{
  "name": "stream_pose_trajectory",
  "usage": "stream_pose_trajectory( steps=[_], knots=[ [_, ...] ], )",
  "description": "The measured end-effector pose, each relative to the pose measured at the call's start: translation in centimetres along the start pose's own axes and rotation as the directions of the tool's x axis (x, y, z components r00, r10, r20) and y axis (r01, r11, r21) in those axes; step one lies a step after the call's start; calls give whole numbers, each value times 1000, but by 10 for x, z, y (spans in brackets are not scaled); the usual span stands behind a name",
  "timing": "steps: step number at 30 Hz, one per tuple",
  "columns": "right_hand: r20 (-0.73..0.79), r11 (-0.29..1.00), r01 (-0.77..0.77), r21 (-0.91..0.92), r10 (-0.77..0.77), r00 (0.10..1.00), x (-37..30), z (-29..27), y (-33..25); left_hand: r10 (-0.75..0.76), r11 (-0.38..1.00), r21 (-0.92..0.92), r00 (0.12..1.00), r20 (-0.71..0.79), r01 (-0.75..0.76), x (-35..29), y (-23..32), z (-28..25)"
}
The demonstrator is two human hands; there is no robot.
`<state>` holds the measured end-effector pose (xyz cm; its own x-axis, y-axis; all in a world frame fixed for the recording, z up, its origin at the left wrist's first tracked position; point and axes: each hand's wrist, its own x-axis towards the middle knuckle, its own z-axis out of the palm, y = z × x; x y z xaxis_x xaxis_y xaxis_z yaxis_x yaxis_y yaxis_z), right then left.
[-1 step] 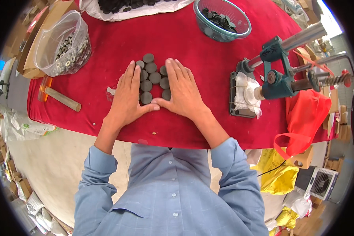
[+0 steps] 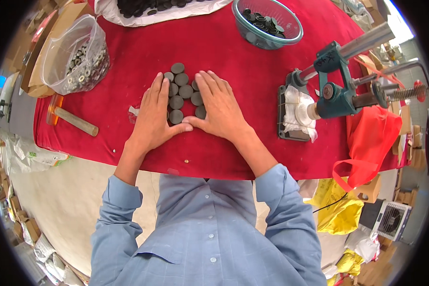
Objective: The person places small metal rings into the center of dark circular discs on a red table. They use a hammer to tap the rings into place. The person then uses a manual press to compress the discs and rings together. Finally, they inspect the assembled units and place them into a white sack.
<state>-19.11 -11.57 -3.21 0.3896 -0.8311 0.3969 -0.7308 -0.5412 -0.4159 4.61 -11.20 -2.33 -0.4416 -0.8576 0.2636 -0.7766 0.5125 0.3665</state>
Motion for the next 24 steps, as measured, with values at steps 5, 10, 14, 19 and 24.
stream_pose_trajectory(
  steps=[5, 10, 14, 19, 24],
  knots=[
    [-27, 992, 44, 118, -41, 999, 14, -1, 8, -12, 998, -62, 1000, 22, 13, 7, -1, -5],
    [-176, 932, -113, 344, 182, 967, -6, -33, 20, -14, 994, -107, 1000, 22, 16, 11, 7, -29],
    [-232, 861, -277, 426, 400, 887, -35, -56, 30, 67, 997, 23, 995, 71, -69, 23, 32, -27],
    [-234, 898, -270, 348, 362, 902, -48, -48, 32, 58, 982, 171, 993, 106, -75, 28, 54, 7],
    [-231, 893, -276, 354, 370, 900, -48, -46, 36, 57, 958, 277, 996, 69, -74, 28, 56, 13]
  ],
)
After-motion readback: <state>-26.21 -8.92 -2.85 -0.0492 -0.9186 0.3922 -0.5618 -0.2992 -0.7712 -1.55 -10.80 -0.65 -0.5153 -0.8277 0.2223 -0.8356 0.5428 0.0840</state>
